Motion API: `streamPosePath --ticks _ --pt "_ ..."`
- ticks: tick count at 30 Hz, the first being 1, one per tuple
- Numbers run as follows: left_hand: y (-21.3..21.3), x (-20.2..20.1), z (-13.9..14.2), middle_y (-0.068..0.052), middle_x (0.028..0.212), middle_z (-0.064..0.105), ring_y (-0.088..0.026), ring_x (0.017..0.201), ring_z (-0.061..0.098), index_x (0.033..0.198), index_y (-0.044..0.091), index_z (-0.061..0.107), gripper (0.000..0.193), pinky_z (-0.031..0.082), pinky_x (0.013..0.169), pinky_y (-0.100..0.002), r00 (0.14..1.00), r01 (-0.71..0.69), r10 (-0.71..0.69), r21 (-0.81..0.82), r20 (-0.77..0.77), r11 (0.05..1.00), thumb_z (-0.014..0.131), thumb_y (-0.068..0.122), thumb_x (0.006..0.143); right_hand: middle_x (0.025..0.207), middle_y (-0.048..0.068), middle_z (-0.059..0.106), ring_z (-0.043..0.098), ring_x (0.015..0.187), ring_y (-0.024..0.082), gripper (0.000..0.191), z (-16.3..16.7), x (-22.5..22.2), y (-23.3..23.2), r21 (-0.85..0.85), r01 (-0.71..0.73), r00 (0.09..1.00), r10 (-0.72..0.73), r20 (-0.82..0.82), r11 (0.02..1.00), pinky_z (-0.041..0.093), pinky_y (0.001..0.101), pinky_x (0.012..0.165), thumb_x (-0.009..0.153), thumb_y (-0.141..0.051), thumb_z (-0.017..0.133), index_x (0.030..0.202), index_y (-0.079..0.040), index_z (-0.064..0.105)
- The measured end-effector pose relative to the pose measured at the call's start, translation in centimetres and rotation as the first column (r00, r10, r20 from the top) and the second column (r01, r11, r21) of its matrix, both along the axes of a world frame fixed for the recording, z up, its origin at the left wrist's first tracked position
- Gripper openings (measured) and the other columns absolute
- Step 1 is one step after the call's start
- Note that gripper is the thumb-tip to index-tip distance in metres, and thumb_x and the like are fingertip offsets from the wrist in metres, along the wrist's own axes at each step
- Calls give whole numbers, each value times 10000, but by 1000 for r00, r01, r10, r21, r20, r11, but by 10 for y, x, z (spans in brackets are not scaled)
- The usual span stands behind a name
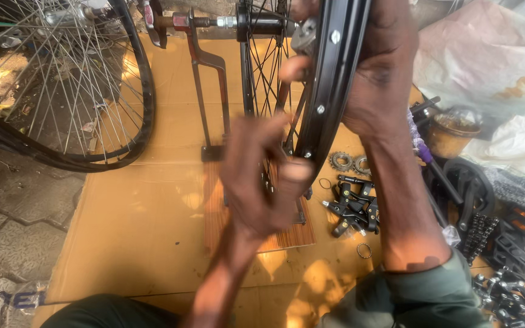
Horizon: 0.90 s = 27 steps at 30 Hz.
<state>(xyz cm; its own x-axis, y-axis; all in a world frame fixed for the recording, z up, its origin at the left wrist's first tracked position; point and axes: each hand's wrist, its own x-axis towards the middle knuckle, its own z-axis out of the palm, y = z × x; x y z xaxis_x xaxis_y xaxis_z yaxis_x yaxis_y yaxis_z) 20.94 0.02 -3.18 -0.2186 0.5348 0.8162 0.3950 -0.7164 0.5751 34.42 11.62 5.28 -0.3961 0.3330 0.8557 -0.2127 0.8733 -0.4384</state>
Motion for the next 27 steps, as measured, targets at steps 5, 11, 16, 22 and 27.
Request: streamPosePath --ticks 5,11,16,22,27 --pt "-6 14 5 -65 964 610 -95 717 615 1309 -21 593 224 492 573 -254 1000 21 -20 89 -12 996 623 92 1118 1204 30 705 704 1104 131 306 -1 -10 3 -47 -56 996 52 -67 997 602 267 964 1036 -40 771 1262 -114 579" --pt "-3 16 41 -16 837 529 -38 626 494 1291 8 633 236 379 502 -220 997 -61 58 61 54 996 687 82 1073 961 33 687 675 863 136 118 -6 -26 4 -190 -25 954 -34 -299 981 593 298 815 1070 1 750 1093 -52 647" --pt "0 21 64 21 790 492 -7 571 420 1312 13 654 243 325 474 -211 988 -16 14 7 152 1000 672 68 1076 970 22 668 648 830 119 119 7 -30 11 -283 -25 951 -65 -304 959 558 282 765 1059 -32 715 1121 -72 621" --pt "9 20 79 18 876 504 -9 608 413 1326 38 635 254 311 480 -188 982 -32 24 44 189 999 704 82 1085 982 9 646 616 791 98 138 -11 -21 -3 -359 124 880 -270 -390 925 515 261 704 1047 -72 673 1154 -97 590" --pt "10 24 86 -19 1041 495 -45 776 463 1367 49 628 260 346 520 -188 954 46 -58 48 293 998 731 51 1128 941 -6 605 567 744 82 83 -59 1 -1 -376 210 928 -305 -215 902 462 243 652 1062 -108 634 1126 -97 583"
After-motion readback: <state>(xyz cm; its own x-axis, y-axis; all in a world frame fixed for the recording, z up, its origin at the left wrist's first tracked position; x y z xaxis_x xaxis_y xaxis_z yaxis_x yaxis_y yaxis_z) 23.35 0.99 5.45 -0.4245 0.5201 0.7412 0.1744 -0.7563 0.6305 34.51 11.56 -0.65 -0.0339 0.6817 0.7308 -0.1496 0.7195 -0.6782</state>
